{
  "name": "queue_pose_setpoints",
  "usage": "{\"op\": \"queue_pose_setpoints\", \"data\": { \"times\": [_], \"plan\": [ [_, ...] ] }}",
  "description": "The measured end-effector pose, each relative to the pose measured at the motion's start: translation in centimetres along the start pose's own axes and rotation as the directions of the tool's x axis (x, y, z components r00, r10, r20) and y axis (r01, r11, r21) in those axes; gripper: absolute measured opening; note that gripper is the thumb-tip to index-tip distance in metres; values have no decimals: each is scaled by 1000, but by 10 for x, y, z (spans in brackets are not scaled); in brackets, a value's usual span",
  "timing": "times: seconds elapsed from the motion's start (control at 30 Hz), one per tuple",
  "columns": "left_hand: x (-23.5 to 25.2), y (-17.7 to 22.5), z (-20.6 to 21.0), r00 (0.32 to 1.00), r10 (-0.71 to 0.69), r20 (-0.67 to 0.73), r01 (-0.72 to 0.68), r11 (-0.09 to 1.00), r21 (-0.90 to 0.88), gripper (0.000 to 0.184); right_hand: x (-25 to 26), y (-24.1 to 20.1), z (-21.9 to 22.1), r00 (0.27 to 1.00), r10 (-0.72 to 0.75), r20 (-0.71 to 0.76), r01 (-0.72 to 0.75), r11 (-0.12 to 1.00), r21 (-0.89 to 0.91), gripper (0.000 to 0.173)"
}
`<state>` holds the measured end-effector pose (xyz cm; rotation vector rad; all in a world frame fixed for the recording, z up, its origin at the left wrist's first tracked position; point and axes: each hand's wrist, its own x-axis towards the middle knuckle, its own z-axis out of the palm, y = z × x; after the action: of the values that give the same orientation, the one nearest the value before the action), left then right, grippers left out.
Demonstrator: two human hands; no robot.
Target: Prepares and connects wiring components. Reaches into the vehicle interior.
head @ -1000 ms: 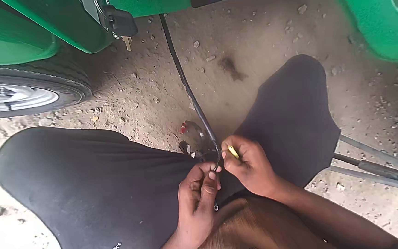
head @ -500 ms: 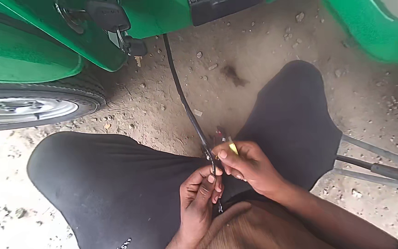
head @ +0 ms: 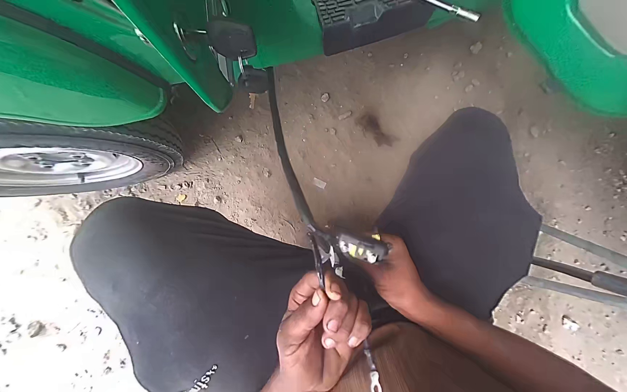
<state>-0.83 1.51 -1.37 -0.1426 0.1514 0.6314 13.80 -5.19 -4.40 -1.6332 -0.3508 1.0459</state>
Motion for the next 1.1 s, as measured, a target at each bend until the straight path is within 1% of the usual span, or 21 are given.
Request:
{"op": "queue_pose_setpoints", "data": {
  "times": [0.07, 0.13, 0.23, 0.3, 0.33, 0.37, 0.4, 0.43, 0.5, 0.6, 0.67, 0.7, 0.73, 0.83, 0.9, 0.97, 1.0, 1.07, 1.1],
  "plan": [
    [-1, -4, -6, 999, -14, -33, 16, 999, 41, 18, 6, -16, -3, 996, -68, -63, 74, 993, 96, 6],
    [1, 0, -11, 999, 32, -19, -29, 986, 165, 20, 15, -36, -13, 979, -176, -101, 188, 975, 116, 9],
    [-1, 2, -16, 993, 118, -4, -109, 924, 366, 23, 9, -62, -25, 914, -390, -111, 389, 921, -31, 7],
    [0, 0, -18, 987, 163, -6, -139, 860, 492, 25, 2, -75, -21, 870, -493, -26, 486, 864, -132, 8],
    [0, -1, -19, 983, 185, -6, -152, 826, 542, 26, -3, -78, -16, 876, -479, 53, 481, 862, -157, 10],
    [-1, -2, -20, 979, 204, -3, -164, 797, 581, 26, -7, -78, -9, 902, -411, 135, 430, 888, -164, 14],
    [-2, -3, -20, 976, 219, 6, -176, 769, 614, 25, -9, -76, -3, 926, -320, 199, 352, 923, -154, 16],
    [-2, -4, -20, 972, 236, 19, -192, 737, 648, 26, -7, -73, 3, 943, -239, 232, 272, 954, -126, 17],
    [-2, -4, -21, 960, 274, 48, -225, 662, 715, 25, -1, -68, 9, 961, -130, 245, 144, 989, -39, 17],
    [-6, -4, -21, 944, 319, 88, -255, 533, 807, 24, 5, -69, 14, 968, -57, 244, 52, 998, 27, 13],
    [-5, -6, -21, 940, 328, 91, -255, 503, 826, 23, 7, -69, 14, 966, -24, 258, 12, 999, 47, 11],
    [-5, -6, -21, 943, 323, 80, -246, 515, 821, 22, 7, -67, 14, 965, -17, 262, 4, 999, 49, 11],
    [-5, -6, -20, 949, 309, 60, -229, 550, 803, 22, 7, -63, 14, 966, -21, 256, 11, 999, 41, 10],
    [-6, -6, -18, 975, 219, -19, -153, 737, 658, 23, 1, -45, 17, 979, -70, 190, 67, 998, 19, 9],
    [-6, -10, -13, 978, 207, -20, -160, 813, 560, 24, -6, -38, 20, 981, -125, 146, 117, 991, 58, 9],
    [-9, -13, -4, 973, 229, 4, -198, 829, 523, 24, -15, -37, 30, 976, -177, 126, 163, 980, 112, 8],
    [-10, -14, -1, 971, 239, 18, -213, 823, 527, 24, -19, -38, 33, 977, -178, 121, 161, 977, 140, 8],
    [-7, -16, 3, 964, 259, 51, -240, 780, 578, 23, -17, -40, 32, 978, -159, 136, 132, 974, 185, 8],
    [-6, -16, 4, 960, 270, 76, -256, 733, 631, 23, -15, -40, 30, 978, -134, 158, 100, 973, 207, 9]
  ]
}}
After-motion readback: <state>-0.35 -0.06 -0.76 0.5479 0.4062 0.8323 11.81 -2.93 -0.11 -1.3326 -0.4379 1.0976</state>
